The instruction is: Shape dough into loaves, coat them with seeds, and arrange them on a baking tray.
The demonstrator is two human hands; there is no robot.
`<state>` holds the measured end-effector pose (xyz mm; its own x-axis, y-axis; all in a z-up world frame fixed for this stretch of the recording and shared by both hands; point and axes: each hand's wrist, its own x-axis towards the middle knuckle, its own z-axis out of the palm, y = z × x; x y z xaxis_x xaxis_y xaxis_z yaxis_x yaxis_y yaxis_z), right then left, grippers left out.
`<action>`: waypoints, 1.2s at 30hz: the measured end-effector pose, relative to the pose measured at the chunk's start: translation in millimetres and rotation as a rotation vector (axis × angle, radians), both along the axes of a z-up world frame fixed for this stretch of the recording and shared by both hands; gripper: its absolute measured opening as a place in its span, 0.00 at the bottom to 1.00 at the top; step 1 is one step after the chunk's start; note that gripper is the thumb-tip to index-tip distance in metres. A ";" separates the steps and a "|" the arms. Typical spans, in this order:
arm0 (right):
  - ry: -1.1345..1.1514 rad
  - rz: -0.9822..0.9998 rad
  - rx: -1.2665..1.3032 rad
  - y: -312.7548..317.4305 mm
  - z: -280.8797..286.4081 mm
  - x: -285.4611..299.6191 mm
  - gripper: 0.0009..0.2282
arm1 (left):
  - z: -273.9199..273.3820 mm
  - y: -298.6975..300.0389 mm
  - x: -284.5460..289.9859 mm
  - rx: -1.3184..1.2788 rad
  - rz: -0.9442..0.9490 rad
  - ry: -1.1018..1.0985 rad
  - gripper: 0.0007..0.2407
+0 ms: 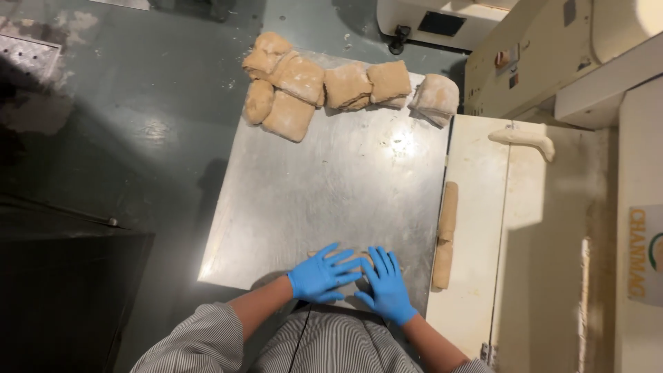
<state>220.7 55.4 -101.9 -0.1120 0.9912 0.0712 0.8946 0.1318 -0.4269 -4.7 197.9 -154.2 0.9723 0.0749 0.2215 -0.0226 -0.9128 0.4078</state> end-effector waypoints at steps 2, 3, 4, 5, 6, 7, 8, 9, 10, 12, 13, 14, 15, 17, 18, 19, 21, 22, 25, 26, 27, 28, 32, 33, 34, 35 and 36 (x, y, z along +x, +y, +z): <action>-0.030 0.008 -0.027 16.3 -3.8 8.9 0.38 | 2.3 15.6 11.0 -0.015 0.009 0.001 0.33; -0.053 0.004 -0.076 8.3 -5.0 5.2 0.40 | 3.4 9.3 9.7 -0.053 0.005 0.009 0.33; -0.036 -0.007 -0.099 34.9 -1.2 14.4 0.40 | 10.5 32.4 22.7 -0.075 -0.007 0.026 0.33; -0.108 -0.069 -0.120 47.2 1.5 19.6 0.39 | 15.7 42.1 32.3 -0.213 0.098 0.038 0.35; -0.182 -0.128 -0.142 59.4 0.9 27.8 0.39 | 17.7 51.7 44.9 -0.348 0.206 0.057 0.36; -0.164 -0.154 -0.174 65.8 16.3 33.1 0.39 | 30.2 58.1 47.8 -0.374 0.179 0.083 0.36; -0.031 -0.265 -0.065 72.9 31.4 41.6 0.36 | 42.7 65.2 53.7 -0.328 0.157 0.099 0.38; 0.086 -0.392 0.065 85.3 46.3 57.7 0.33 | 54.5 81.2 69.2 -0.268 0.120 0.101 0.40; 0.086 -0.435 0.053 75.7 58.6 65.1 0.33 | 51.4 79.7 77.0 -0.279 0.078 0.112 0.40; 0.145 -0.542 0.157 46.6 85.8 82.0 0.28 | 45.8 64.8 95.2 -0.138 -0.033 0.373 0.40; 0.143 -0.580 0.144 22.9 99.2 81.6 0.28 | 34.8 60.1 94.3 -0.145 -0.072 0.381 0.40; 0.156 -0.610 0.141 -0.9 114.1 80.4 0.27 | 24.9 54.7 93.4 -0.117 0.015 0.357 0.37; 0.165 -0.637 0.152 -18.7 129.0 82.7 0.26 | 15.8 56.4 97.3 -0.078 0.107 0.325 0.35; 0.166 -0.708 0.133 -75.6 135.2 77.2 0.26 | 31.5 57.8 98.3 -0.214 0.121 0.258 0.32; 0.171 -0.746 0.112 -104.1 138.9 73.1 0.26 | 40.1 58.0 98.9 -0.355 0.167 0.193 0.30; 0.167 -0.763 0.118 -131.9 139.5 66.1 0.26 | 35.8 51.5 97.1 -0.351 0.150 0.191 0.30; 0.186 -0.853 0.107 -187.1 140.6 52.3 0.24 | 27.7 38.7 95.8 -1.049 0.169 0.482 0.24; 0.179 -0.867 0.118 -207.3 144.4 44.0 0.24 | 28.7 19.8 95.2 -1.039 0.152 0.480 0.24; 0.220 -0.956 0.108 -271.9 155.5 19.3 0.24 | 79.3 -49.0 96.5 -2.241 0.203 0.543 0.27; 0.251 -0.959 0.101 -293.1 158.8 14.3 0.24 | 127.4 -75.6 105.2 -2.413 0.044 0.492 0.27; 0.281 -0.964 0.094 -315.7 162.1 9.1 0.23 | 175.3 -104.1 113.6 -2.577 -0.127 0.442 0.26; 0.276 -0.979 0.103 -328.7 171.0 10.3 0.23 | 193.0 -127.6 119.9 -2.570 -0.140 0.460 0.26; 0.245 -0.846 0.225 -405.1 218.5 12.6 0.23 | 234.7 -245.1 135.0 -2.326 -0.214 0.661 0.26; 0.218 -0.812 0.288 -423.7 231.3 17.5 0.23 | 237.4 -271.9 146.9 -2.185 -0.325 0.733 0.27; 0.183 -0.842 0.292 -449.2 245.7 25.0 0.23 | 222.7 -301.0 138.6 -2.176 -0.376 0.756 0.27; 0.128 -0.748 0.414 -474.2 260.1 28.4 0.22 | 206.3 -326.3 133.2 -2.295 -0.423 0.799 0.27; 0.066 -0.646 0.527 -498.4 275.2 31.8 0.22 | 189.6 -349.5 129.4 -2.411 -0.463 0.849 0.31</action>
